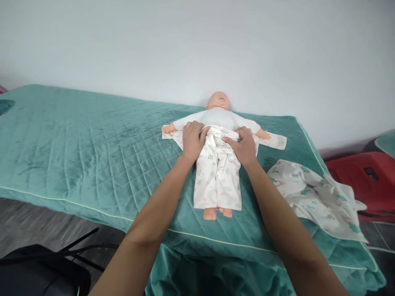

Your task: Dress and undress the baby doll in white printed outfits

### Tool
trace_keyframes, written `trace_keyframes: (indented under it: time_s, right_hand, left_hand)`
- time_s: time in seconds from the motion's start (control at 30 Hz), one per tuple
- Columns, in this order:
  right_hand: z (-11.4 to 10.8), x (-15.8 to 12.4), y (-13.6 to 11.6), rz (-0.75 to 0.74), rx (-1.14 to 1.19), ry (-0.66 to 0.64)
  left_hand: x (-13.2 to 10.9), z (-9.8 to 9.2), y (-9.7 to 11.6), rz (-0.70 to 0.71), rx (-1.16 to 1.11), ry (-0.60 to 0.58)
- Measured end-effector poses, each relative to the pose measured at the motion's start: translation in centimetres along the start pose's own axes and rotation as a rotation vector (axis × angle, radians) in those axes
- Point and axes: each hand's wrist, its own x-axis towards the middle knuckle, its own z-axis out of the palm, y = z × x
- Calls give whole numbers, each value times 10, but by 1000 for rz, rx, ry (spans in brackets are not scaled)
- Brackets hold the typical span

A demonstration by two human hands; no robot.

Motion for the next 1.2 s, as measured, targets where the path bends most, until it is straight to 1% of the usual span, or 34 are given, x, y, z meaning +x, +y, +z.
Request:
trace_keyframes:
  time_s: [0.13, 0.27, 0.37, 0.43, 0.57, 0.7, 0.87, 0.93, 1.0, 1.1, 1.2]
  right_hand:
    - [-1, -4, 4, -89, -55, 69]
    - [-2, -7, 9, -127, -100, 73]
    - [-3, -9, 11, -160, -115, 67]
    - [-4, -11, 12, -192, -116, 65]
    - [-8, -16, 13, -237, -125, 67]
    - [-15, -26, 11, -224, -141, 50]
    - [-31, -47, 4, -219, -147, -25]
    - [-37, -56, 1, -189, -151, -85]
    - [-42, -63, -2, -122, -169, -138]
    - [-43, -67, -4, 6, -191, -174]
    - [-41, -65, -3, 153, -120, -239]
  left_hand:
    - [-18, -19, 13, 13, 10, -14]
    - [-43, -41, 28, 25, 21, -45]
    - [-57, -52, 36, -18, -2, -91]
    - [-61, -55, 38, -54, -50, -130]
    - [-59, -55, 35, -101, -141, -202]
    - [-57, -53, 30, -157, -152, -233]
    - [-57, -54, 31, -186, -132, -266]
    - [-57, -54, 32, -198, -111, -278]
    - [-57, -55, 33, -196, -105, -281]
    - [-58, -55, 33, -180, -129, -267]
    - [-57, -55, 33, -185, -170, -248]
